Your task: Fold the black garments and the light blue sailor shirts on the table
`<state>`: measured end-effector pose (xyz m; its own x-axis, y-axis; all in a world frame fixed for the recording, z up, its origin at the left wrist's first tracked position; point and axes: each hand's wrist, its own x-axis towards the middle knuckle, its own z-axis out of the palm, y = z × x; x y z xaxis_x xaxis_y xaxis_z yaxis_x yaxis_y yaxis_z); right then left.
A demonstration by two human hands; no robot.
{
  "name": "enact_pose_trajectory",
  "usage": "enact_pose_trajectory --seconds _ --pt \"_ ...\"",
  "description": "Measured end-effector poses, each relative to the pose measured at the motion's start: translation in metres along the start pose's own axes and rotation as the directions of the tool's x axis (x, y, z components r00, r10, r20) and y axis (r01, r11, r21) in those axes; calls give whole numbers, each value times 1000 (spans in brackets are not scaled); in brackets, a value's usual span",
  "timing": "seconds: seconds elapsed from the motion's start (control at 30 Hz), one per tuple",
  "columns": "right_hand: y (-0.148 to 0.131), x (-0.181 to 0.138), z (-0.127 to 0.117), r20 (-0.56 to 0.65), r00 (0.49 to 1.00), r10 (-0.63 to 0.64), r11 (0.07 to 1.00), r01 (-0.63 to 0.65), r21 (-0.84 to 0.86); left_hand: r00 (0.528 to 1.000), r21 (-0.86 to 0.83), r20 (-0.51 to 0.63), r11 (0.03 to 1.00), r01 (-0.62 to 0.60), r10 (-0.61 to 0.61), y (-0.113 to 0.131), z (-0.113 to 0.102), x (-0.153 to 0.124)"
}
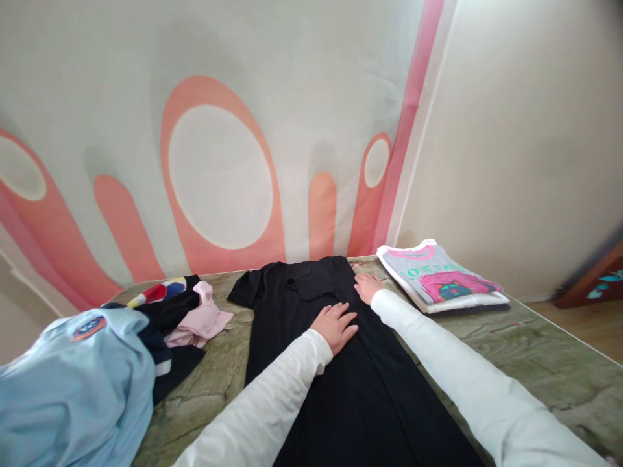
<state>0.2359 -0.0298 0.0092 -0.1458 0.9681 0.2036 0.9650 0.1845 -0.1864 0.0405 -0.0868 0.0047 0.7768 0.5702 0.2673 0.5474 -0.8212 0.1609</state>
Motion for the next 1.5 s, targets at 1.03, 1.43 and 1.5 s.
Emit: enact_pose_trajectory --seconds 1.03,1.43,1.5 --pt "8 -128 -16 156 987 -42 997 50 -50 954 -50 299 998 34 -18 -5 -26 -59" --pt "-76 -29 -4 168 943 -287 953 264 146 541 -171 -334 614 771 -772 -179 -75 -91" --pt "-91 2 1 151 936 -317 942 292 166 395 -256 -344 489 834 -852 -193 -72 -87"
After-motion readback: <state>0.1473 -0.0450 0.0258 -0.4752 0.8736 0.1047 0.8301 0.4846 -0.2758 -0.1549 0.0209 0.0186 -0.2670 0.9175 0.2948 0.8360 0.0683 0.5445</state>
